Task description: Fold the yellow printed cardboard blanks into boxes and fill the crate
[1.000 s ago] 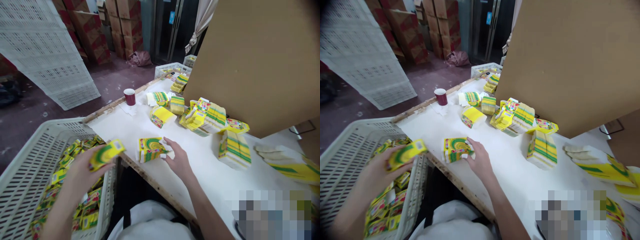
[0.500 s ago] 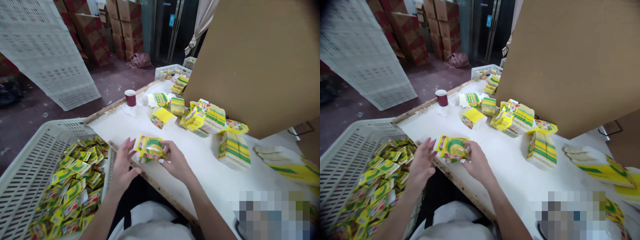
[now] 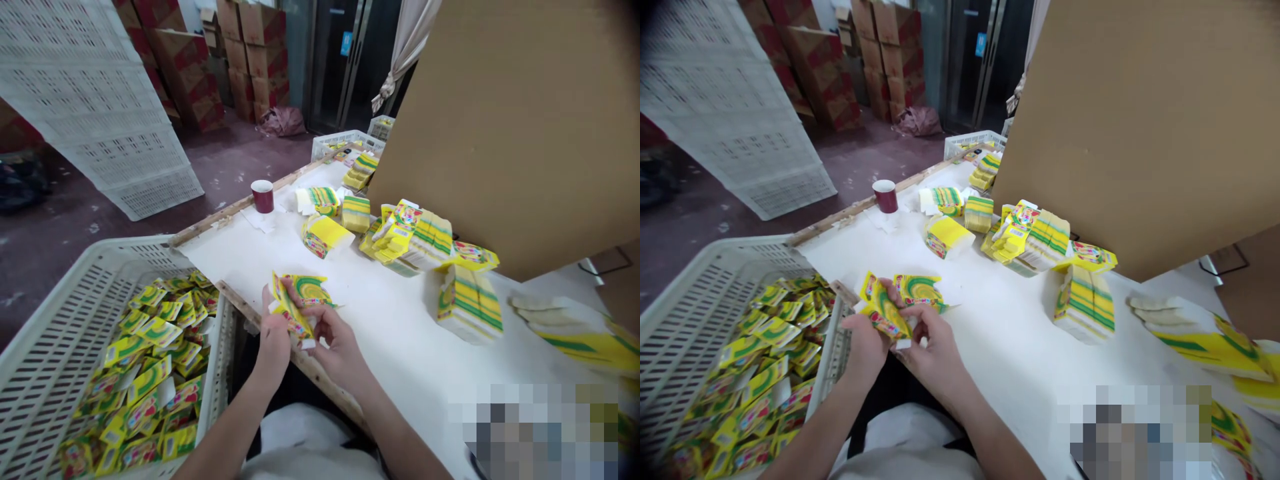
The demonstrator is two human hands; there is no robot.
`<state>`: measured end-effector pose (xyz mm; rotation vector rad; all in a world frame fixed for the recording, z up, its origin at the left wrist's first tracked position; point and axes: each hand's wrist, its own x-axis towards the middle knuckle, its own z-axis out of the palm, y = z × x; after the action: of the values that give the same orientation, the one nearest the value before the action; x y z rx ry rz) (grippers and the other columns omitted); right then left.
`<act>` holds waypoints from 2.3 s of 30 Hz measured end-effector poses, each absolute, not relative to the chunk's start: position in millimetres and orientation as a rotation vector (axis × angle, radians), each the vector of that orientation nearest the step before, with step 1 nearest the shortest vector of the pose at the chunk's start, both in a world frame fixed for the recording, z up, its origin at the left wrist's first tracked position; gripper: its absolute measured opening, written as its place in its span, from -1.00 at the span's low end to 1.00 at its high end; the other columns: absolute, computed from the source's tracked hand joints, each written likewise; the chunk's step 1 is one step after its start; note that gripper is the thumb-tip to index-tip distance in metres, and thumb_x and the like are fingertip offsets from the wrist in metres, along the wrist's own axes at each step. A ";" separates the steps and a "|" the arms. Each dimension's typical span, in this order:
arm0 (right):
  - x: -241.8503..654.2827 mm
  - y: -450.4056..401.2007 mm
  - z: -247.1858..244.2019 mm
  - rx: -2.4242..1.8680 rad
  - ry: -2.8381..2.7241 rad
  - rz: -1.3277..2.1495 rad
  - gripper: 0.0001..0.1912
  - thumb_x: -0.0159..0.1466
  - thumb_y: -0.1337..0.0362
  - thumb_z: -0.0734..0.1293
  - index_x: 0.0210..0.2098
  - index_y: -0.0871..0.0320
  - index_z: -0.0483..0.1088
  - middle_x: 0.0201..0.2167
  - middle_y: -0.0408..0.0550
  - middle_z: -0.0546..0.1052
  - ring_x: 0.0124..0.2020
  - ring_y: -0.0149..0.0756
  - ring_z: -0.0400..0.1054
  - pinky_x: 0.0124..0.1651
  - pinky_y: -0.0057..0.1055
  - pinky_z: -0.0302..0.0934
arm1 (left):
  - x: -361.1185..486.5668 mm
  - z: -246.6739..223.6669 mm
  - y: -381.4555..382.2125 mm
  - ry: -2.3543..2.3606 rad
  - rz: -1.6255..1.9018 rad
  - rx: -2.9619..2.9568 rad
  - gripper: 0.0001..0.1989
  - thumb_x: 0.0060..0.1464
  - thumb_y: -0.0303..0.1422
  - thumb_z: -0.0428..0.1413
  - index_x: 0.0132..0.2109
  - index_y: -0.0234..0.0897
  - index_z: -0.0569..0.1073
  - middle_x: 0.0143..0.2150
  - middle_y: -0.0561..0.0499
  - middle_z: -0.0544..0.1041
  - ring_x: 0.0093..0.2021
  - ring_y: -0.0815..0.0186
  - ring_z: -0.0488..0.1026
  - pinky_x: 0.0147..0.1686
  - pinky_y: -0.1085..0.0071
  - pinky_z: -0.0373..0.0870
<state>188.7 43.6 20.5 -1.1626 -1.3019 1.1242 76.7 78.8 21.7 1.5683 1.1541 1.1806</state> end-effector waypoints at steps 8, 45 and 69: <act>216.2 51.0 24.3 -1.204 -1.322 0.868 -0.92 0.07 0.32 0.33 -0.54 0.14 0.36 -0.58 -0.18 0.33 -0.54 -0.40 0.18 -0.48 -0.46 0.11 | 62.2 19.4 82.9 1.121 1.275 1.246 -0.75 0.07 -0.19 0.03 -0.25 -0.26 0.48 -0.36 0.02 0.53 -0.31 0.26 0.46 -0.24 0.28 0.42; 222.6 49.4 17.5 -1.311 -0.988 1.242 -0.80 0.04 0.25 0.38 -0.33 0.17 0.39 -0.48 -0.17 0.46 -0.48 -0.39 0.34 -0.44 -0.46 0.31 | 66.3 13.2 75.4 1.137 0.892 2.472 -0.47 -0.21 -0.57 0.05 -0.03 -0.23 0.16 -0.11 -0.10 0.39 -0.10 0.16 0.40 -0.15 0.25 0.39; 216.3 55.8 20.6 -1.177 -1.208 1.100 -0.89 0.13 0.30 0.30 -0.32 0.13 0.33 -0.39 -0.16 0.40 -0.35 -0.36 0.32 -0.26 -0.42 0.25 | 68.7 19.2 70.9 1.082 0.821 2.377 -0.53 -0.22 -0.55 0.04 -0.10 -0.22 0.13 -0.14 -0.08 0.37 -0.14 0.18 0.41 -0.20 0.26 0.38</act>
<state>216.3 55.8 20.6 -1.1774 -1.2085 1.1000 68.7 70.9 19.2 2.3771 1.0822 0.8210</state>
